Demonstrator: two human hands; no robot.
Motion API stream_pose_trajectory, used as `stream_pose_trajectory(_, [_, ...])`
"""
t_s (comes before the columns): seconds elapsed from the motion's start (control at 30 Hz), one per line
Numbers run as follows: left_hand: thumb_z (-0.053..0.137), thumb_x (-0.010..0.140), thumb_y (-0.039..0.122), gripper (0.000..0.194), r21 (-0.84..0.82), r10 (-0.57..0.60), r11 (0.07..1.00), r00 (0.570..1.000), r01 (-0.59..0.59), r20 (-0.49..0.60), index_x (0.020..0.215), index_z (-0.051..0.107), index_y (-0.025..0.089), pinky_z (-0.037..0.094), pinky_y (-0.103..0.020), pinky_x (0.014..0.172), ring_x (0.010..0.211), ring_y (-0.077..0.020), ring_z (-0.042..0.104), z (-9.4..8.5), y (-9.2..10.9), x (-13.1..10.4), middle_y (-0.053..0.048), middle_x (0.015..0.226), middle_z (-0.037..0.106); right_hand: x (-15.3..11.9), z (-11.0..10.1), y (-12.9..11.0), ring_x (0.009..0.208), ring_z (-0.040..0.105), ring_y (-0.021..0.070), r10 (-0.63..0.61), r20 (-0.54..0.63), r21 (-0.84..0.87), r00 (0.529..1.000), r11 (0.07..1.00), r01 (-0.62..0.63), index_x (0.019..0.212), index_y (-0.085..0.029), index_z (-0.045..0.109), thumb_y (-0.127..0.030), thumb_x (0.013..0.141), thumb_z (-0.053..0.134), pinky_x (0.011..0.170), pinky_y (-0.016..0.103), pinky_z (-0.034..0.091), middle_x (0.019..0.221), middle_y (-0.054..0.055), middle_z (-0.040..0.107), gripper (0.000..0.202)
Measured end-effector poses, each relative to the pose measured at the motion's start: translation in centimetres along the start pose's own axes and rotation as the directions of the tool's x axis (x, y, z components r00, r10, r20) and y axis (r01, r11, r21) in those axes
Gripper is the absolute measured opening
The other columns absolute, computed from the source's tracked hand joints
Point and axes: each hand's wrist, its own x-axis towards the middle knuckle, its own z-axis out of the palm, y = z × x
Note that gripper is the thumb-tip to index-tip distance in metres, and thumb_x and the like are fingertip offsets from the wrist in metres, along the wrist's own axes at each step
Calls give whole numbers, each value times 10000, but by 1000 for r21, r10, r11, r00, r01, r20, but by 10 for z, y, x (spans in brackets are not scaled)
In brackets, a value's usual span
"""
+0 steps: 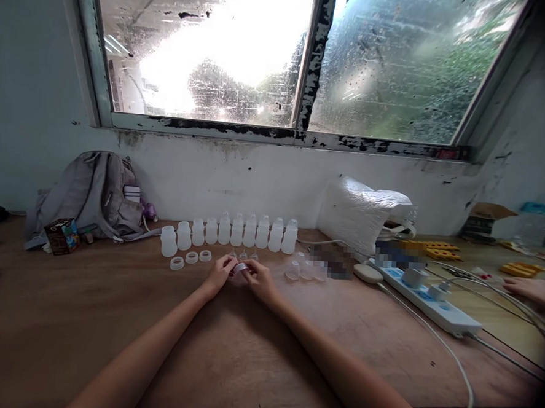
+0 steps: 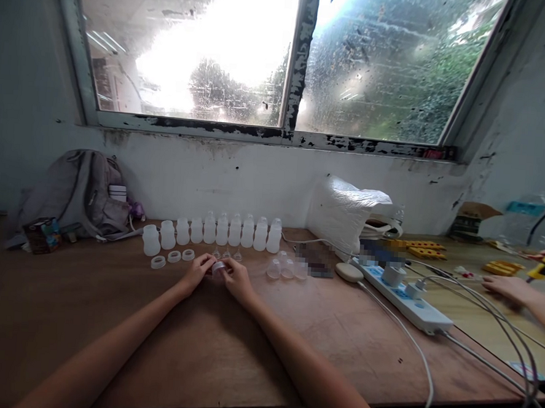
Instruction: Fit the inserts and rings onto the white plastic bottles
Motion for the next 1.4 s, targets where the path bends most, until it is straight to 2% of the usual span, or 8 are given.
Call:
stream_pose_trajectory(0.13, [424, 763, 404, 278, -77, -35, 996, 999, 35, 4, 902, 484, 170, 457, -210, 503, 599, -108, 557, 6, 3, -5, -17, 740, 576, 2, -2, 0, 607, 527, 137, 172, -108, 65, 979, 984, -166, 818, -156, 562, -293, 717, 487, 569, 246, 423, 681, 28, 588, 186])
stream_pose_trajectory(0.27, [503, 721, 384, 279, 16, 49, 999, 996, -50, 76, 877, 526, 154, 466, -223, 512, 575, -119, 569, 7, 4, -9, -27, 707, 607, 3, -6, -1, 509, 495, 120, 246, -115, 75, 962, 968, -239, 719, -158, 541, -323, 686, 513, 467, 218, 386, 563, 3, 542, 170])
stream_pose_trajectory(0.47, [497, 728, 329, 233, 180, 126, 975, 991, -130, 34, 870, 552, 152, 472, -244, 582, 676, -151, 598, 7, 5, -11, -53, 764, 637, 2, -5, -1, 492, 479, 108, 269, -41, 111, 962, 958, -263, 756, -167, 502, -326, 677, 507, 457, 207, 363, 551, -25, 517, 177])
stream_pose_trajectory(0.57, [493, 729, 296, 188, 302, 204, 928, 976, -218, 79, 859, 545, 171, 454, -232, 595, 645, -134, 587, 8, 9, -16, -26, 720, 631, 2, -5, 3, 500, 458, 105, 294, -60, 81, 954, 954, -289, 679, -170, 467, -290, 651, 514, 462, 203, 345, 540, -34, 490, 132])
stream_pose_trajectory(0.7, [479, 727, 260, 180, 437, 227, 862, 967, -256, 118, 887, 508, 184, 425, -226, 556, 575, -121, 554, 11, 15, -22, -1, 657, 602, 4, -8, 6, 525, 429, 103, 285, -48, 49, 957, 958, -282, 621, -170, 441, -265, 625, 515, 481, 201, 324, 546, -36, 466, 120])
stream_pose_trajectory(0.93, [429, 747, 216, 208, 467, 254, 840, 960, -278, 115, 951, 448, 180, 413, -254, 614, 611, -129, 532, 18, 14, -24, -10, 696, 572, 10, -12, 3, 518, 383, 94, 208, -88, -29, 974, 977, -211, 611, -188, 379, -185, 594, 452, 484, 198, 284, 545, -56, 416, 75])
stream_pose_trajectory(1.27, [419, 747, 232, 224, 509, 258, 811, 957, -290, 135, 965, 432, 184, 396, -247, 590, 580, -119, 501, 17, 14, -26, 3, 679, 540, 11, -10, 7, 523, 395, 101, 223, -93, -99, 970, 968, -232, 605, -195, 368, -203, 596, 438, 487, 199, 285, 540, -50, 435, 71])
stream_pose_trajectory(1.4, [424, 741, 222, 197, 469, 248, 843, 964, -264, 98, 935, 436, 195, 391, -233, 573, 570, -111, 496, 19, 18, -26, 19, 657, 528, 8, -10, -2, 517, 412, 106, 229, -115, -108, 967, 965, -241, 616, -198, 382, -220, 615, 439, 491, 204, 301, 541, -43, 449, 61])
